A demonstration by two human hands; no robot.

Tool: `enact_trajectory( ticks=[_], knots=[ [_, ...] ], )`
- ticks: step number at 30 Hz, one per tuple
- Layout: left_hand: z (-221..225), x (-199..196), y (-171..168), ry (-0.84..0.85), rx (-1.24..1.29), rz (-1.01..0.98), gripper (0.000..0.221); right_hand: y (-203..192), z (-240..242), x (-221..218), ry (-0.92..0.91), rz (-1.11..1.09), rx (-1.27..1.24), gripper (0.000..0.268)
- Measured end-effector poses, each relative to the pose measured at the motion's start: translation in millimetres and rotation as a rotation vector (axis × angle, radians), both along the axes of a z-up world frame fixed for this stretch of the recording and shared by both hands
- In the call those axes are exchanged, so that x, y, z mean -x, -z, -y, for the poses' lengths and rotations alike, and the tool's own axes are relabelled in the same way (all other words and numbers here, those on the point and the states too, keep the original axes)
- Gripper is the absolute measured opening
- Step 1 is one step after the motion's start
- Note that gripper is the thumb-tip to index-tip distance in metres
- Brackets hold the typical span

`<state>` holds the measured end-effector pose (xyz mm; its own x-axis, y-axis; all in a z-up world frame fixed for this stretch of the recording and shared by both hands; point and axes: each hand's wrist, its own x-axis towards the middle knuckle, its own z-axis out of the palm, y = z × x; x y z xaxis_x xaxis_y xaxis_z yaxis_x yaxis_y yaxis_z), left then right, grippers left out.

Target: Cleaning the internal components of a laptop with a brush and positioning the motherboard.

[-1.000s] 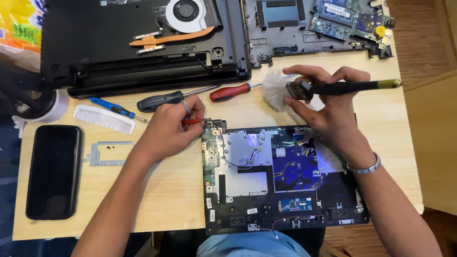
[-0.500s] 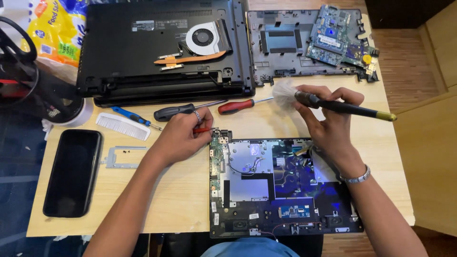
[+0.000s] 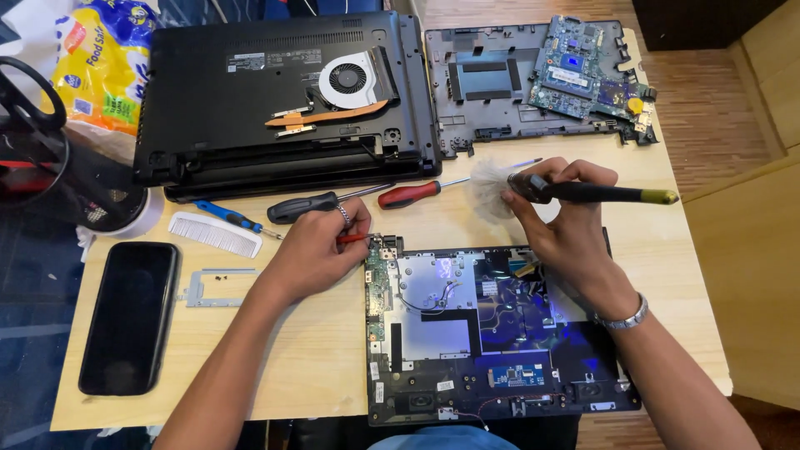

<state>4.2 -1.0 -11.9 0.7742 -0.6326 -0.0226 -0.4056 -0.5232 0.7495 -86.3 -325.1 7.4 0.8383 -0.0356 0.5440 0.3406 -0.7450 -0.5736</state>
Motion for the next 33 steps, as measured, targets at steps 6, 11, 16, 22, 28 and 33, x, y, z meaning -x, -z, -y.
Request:
enact_trajectory(
  ticks=[6, 11, 16, 22, 28, 33],
  knots=[
    [1, 0, -3, 0.006, 0.004, 0.003, 0.012, 2, 8, -4, 0.014, 0.035, 0.014, 0.022],
    [2, -1, -2, 0.002, -0.027, 0.003, 0.013, -6, 2, -5, 0.053, 0.064, 0.031, 0.025],
    [2, 0, -3, 0.006, -0.041, -0.005, 0.012, -4, -2, -7, -0.028, 0.105, -0.026, 0.045],
    [2, 0, -1, -0.004, -0.07, 0.017, 0.015, -3, 4, -4, 0.074, -0.024, 0.095, 0.017],
    [2, 0, -1, -0.014, -0.063, -0.001, 0.014, 3, 5, -6, -0.041, -0.034, -0.05, 0.017],
    [1, 0, -1, -0.021, -0.057, 0.002, 0.016, 10, 13, -11, -0.139, 0.005, -0.194, 0.038]
  ],
)
